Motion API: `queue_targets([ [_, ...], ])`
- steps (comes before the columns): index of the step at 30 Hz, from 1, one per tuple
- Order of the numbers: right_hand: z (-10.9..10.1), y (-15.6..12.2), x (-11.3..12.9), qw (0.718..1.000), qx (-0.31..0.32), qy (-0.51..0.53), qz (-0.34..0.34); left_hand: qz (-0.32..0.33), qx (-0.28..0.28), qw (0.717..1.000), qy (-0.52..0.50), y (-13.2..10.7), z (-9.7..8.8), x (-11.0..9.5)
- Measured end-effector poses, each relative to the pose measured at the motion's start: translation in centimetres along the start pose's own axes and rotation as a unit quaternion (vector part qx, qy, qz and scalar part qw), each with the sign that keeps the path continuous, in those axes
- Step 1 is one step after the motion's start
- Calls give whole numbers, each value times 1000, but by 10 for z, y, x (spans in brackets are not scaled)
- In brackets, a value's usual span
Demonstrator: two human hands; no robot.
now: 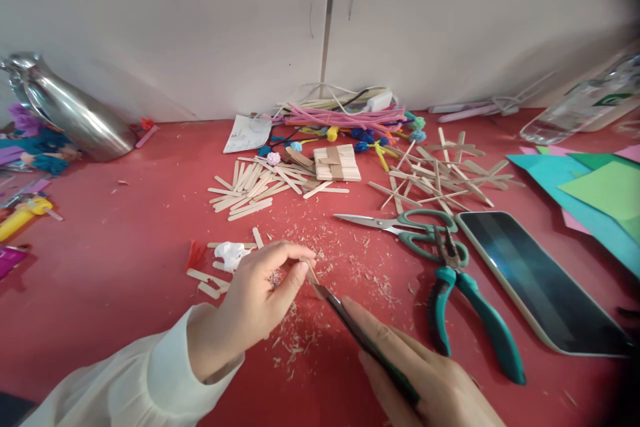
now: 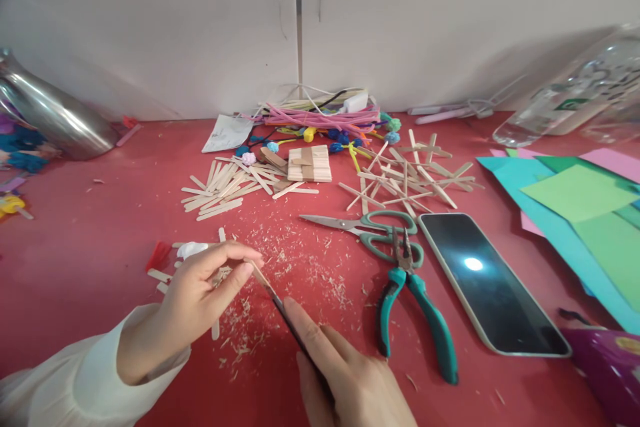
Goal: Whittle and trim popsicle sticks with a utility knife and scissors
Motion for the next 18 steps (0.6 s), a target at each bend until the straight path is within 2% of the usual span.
queue_targets([
  [3, -4, 1, 3, 1000, -26, -7, -7, -4, -29, 999, 45, -1, -1, 0],
  [6, -10, 1, 4, 998, -59, -19, -5, 23, -62, 994, 82, -3, -4, -6],
  [11, -11, 2, 5, 998, -58, -17, -23, 75, -102, 984, 127, -2, -10, -18],
  [14, -13, 1, 5, 997, -74, -14, -24, 102, -103, 980, 135, -2, -9, -22],
  [18, -8, 1, 5, 998, -59, -15, -28, 105, -69, 983, 133, -4, -2, -18],
])
Point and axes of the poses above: each hand's wrist, its own y-axis towards the middle knuckle, its own z-axis out of the palm, x = y × z, the point moved 8 cm from there along y, towards the middle knuckle, and after that the axes turned 8 degrees about -z, right-handed, at the moved point
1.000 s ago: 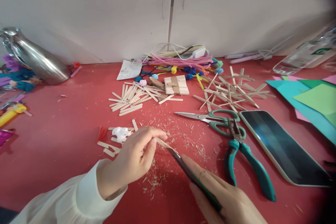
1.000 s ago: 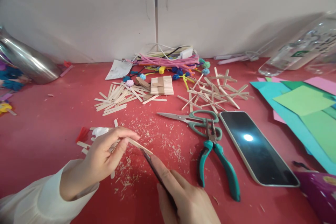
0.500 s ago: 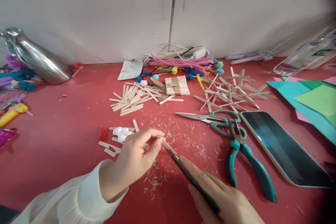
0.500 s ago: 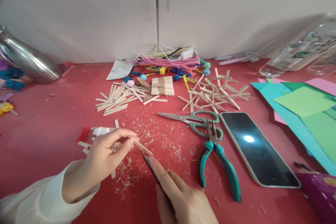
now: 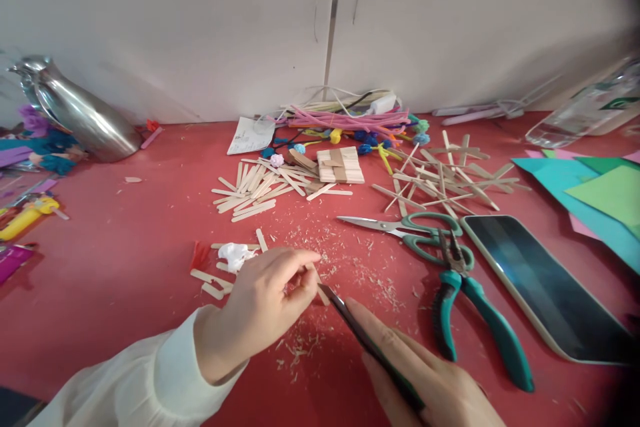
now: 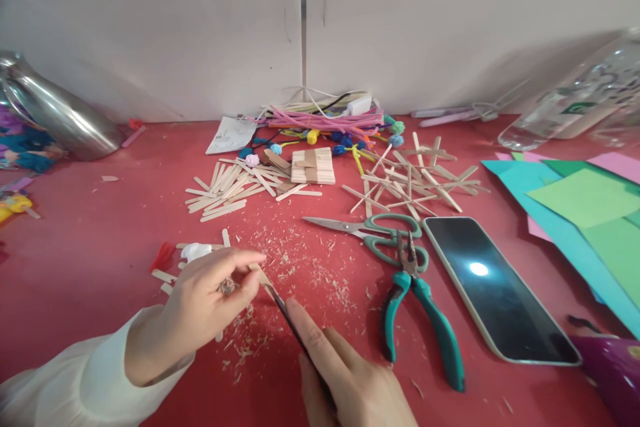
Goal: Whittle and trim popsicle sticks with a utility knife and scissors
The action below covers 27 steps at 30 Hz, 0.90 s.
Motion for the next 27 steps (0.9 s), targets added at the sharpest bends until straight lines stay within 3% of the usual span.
queue_targets([
  [4, 2, -2, -2, 1000, -2, -2, 9, -2, 19, 999, -31, -2, 2, 1],
  [11, 9, -2, -3, 999, 42, 26, 0, -72, 114, 978, -162, 7, 10, 9],
  [15, 6, -4, -5, 1000, 8, 22, 12, -71, 143, 968, -193, 5, 14, 10],
  [27, 7, -7, -6, 999, -47, -7, 16, -106, 138, 971, -163, 6, 14, 20],
])
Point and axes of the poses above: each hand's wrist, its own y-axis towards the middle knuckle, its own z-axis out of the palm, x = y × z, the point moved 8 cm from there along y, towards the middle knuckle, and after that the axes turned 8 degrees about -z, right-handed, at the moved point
